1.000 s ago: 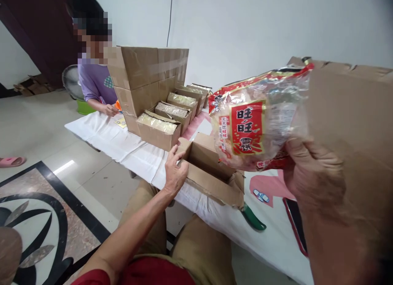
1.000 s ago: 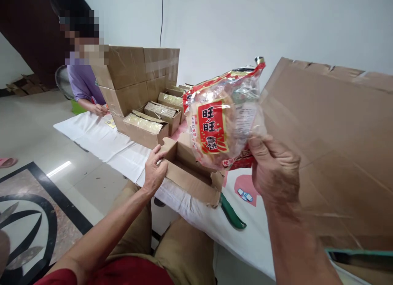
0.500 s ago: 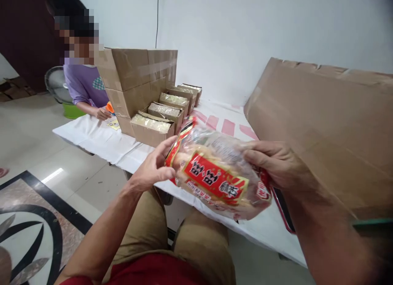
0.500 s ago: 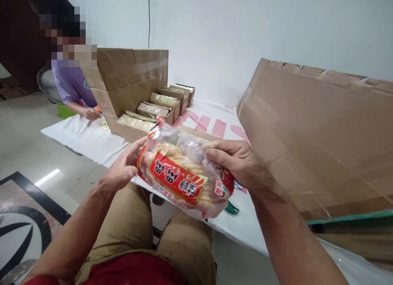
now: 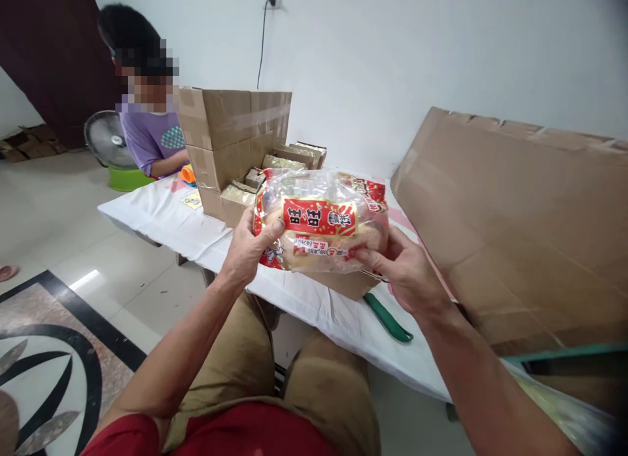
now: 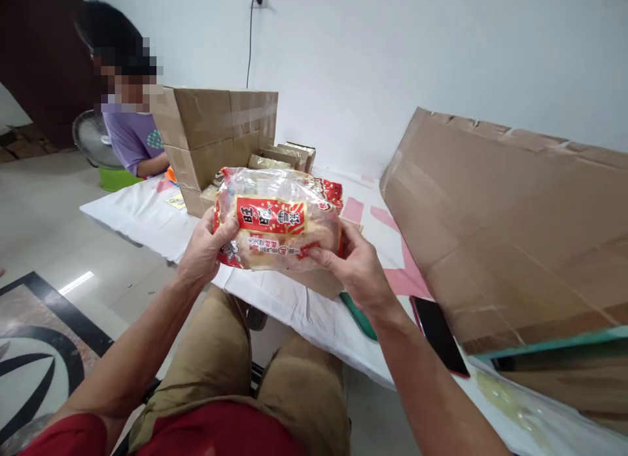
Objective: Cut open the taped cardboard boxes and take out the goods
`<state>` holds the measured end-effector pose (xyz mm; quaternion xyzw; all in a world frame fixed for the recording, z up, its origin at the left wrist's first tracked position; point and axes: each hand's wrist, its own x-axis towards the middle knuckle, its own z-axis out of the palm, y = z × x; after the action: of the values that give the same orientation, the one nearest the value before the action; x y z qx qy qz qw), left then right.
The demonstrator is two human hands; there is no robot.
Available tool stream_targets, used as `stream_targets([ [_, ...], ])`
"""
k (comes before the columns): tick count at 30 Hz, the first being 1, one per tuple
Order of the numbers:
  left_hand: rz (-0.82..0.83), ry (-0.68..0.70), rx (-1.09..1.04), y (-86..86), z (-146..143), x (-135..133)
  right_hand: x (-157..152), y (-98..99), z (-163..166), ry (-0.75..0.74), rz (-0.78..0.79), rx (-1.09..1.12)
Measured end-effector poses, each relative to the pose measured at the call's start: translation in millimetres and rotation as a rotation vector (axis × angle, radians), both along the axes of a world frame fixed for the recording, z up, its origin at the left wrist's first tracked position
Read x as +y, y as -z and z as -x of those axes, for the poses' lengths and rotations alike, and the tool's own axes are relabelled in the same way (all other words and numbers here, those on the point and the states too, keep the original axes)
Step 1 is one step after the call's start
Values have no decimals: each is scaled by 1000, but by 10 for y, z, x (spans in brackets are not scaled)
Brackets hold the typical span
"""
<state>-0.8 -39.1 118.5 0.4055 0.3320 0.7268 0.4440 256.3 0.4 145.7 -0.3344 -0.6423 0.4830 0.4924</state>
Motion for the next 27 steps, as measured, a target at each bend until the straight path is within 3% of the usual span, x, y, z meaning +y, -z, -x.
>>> stream_targets([
  [5, -26, 158, 82, -121, 30, 83, -8, -124, 126, 194, -101, 144],
  [13, -130, 76, 120, -304, 36, 107, -154, -307, 94, 146, -107, 182],
  [20, -167, 92, 185, -618, 100, 116, -171, -540, 59, 233, -175, 147],
  [27, -249, 21, 172, -828, 171, 9, -283, -640, 165, 175, -235, 232],
])
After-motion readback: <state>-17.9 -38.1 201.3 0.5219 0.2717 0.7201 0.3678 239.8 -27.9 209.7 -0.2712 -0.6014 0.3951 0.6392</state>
